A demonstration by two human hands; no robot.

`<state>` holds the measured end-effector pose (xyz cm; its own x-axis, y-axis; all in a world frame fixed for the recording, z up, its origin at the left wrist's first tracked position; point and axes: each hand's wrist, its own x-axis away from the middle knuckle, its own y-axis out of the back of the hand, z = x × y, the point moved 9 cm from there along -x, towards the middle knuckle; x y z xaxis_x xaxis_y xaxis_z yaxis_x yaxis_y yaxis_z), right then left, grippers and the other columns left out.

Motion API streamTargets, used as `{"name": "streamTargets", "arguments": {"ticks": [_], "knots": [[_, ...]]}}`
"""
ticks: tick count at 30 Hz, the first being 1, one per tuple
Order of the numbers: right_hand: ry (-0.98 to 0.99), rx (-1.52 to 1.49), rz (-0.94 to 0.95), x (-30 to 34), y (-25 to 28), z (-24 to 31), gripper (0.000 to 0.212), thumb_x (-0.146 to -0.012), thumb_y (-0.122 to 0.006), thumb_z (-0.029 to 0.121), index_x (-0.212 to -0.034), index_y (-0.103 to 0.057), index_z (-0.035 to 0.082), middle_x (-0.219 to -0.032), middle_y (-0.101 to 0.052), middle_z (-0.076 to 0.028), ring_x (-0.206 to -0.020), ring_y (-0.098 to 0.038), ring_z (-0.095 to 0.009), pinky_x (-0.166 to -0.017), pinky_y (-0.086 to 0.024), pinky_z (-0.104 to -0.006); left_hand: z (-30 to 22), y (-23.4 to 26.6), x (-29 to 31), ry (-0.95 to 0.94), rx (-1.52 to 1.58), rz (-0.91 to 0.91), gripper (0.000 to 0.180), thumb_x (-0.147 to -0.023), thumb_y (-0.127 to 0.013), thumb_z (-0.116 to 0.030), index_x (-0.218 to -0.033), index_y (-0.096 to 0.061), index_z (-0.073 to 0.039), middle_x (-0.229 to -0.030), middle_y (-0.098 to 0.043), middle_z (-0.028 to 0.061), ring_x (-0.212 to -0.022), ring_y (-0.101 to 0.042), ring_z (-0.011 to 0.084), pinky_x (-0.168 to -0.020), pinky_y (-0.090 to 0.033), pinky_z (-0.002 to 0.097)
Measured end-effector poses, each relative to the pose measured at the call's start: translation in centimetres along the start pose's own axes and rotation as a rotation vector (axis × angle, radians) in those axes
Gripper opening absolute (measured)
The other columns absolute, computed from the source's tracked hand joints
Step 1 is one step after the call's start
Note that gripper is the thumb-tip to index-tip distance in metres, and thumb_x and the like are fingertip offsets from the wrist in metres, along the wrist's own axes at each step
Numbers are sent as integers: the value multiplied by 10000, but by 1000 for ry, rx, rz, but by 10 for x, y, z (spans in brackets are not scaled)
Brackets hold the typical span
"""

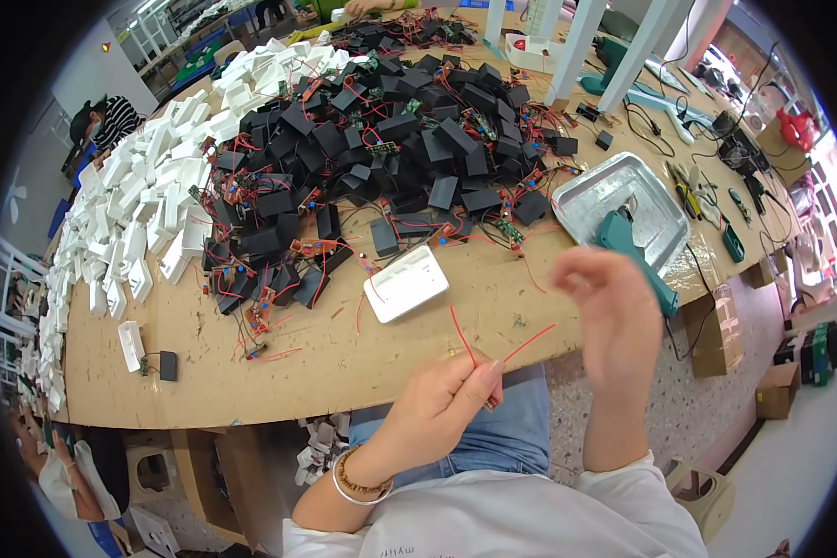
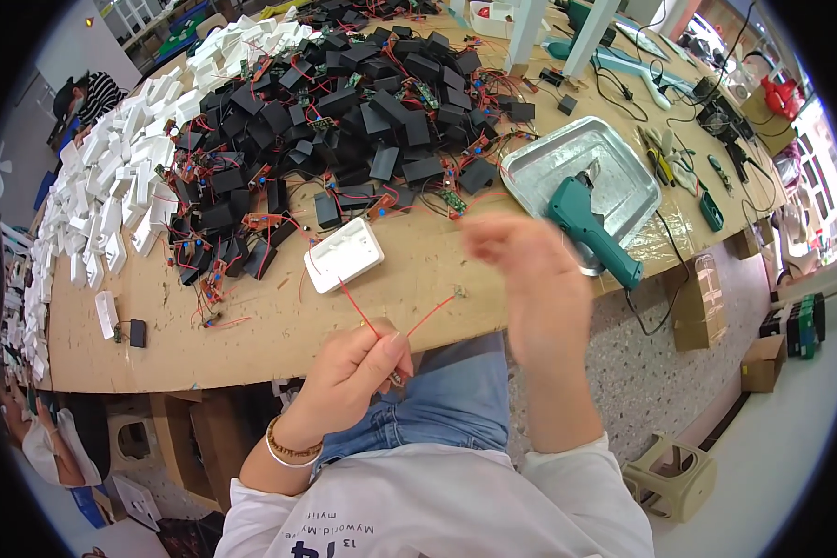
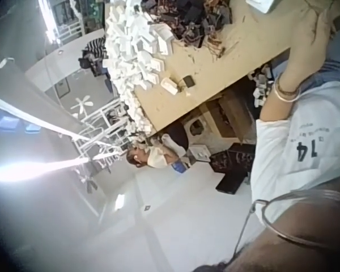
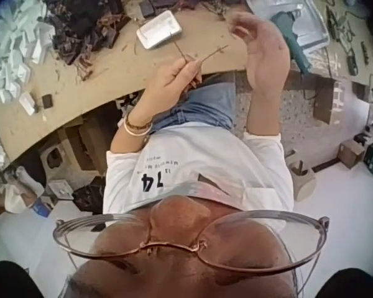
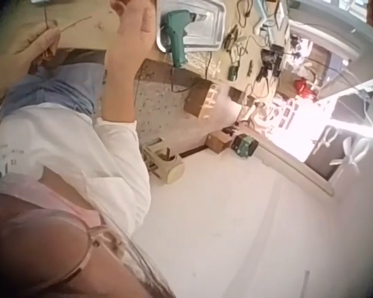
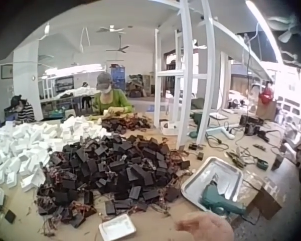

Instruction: Assembling electronic components by inserting wires into plastic housings and using a handheld soldering tool to secure them.

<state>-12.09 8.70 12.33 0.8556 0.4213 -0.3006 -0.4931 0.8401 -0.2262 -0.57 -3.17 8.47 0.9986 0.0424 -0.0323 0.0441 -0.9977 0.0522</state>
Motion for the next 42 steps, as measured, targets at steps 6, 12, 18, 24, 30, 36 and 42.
{"name": "streamTargets", "arguments": {"ticks": [6, 12, 18, 24, 30, 36, 42], "knots": [[-259, 184, 432, 20, -56, -29, 196, -834, -652, 89, -1003, -656, -11, -904, -624, -86, -830, -578, -136, -768, -453, -282, 6, -14, 1, 63, 31, 124, 262, -971, -469, -196, -847, -590, 1, -688, -606, 73, -642, -581, 159, -612, -464, 285], [-250, 33, 194, 6, -52, -47, 202, -867, -630, 127, -1016, -660, -6, -839, -624, -59, -697, -556, -92, -618, -444, -226, -3, 11, 2, 102, 105, -55, 194, -950, -513, -148, -931, -616, 16, -717, -631, 66, -643, -592, 117, -609, -481, 250], [-299, 582, 265, -49, -69, -90, 330, -823, -658, 193, -1086, -629, -4, -828, -656, -78, -749, -614, -167, -694, -487, -301, -35, 75, 28, 2, -58, -401, 128, -908, -572, -86, -928, -626, 28, -703, -627, 51, -603, -579, 100, -566, -453, 219], [-199, 842, 473, -37, -69, -120, 383, -766, -669, 156, -1122, -608, 28, -885, -659, -105, -758, -624, -211, -698, -487, -327, -10, 90, 1, 29, -473, -472, 92, -832, -666, -88, -860, -655, -2, -647, -591, 76, -535, -541, 128, -503, -400, 261], [-41, 792, 13, -14, -11, -107, 252, -758, -659, 57, -996, -580, 32, -805, -611, -58, -570, -522, -81, -519, -428, -246, 10, 50, -29, -239, -879, -480, 93, -763, -709, -116, -817, -683, -45, -963, -643, 88, -880, -570, 259, -773, -426, 375], [-201, 580, 218, -8, -10, -107, 414, -737, -701, 19, -1130, -571, 29, -922, -609, -42, -681, -538, -70, -585, -440, -224, 32, 47, -49, -356, -788, -458, 84, -770, -676, -68, -767, -625, 0, -1317, -479, 181, -1114, -491, 368, -916, -403, 432], [-319, 529, 316, -7, -4, -112, 539, -752, -699, 4, -1261, -525, 42, -972, -606, -40, -716, -524, -69, -630, -448, -213, 37, 36, -55, -350, -763, -451, 149, -790, -645, -34, -747, -517, 30, -1296, -482, 208, -1101, -504, 380, -895, -432, 425]]}}
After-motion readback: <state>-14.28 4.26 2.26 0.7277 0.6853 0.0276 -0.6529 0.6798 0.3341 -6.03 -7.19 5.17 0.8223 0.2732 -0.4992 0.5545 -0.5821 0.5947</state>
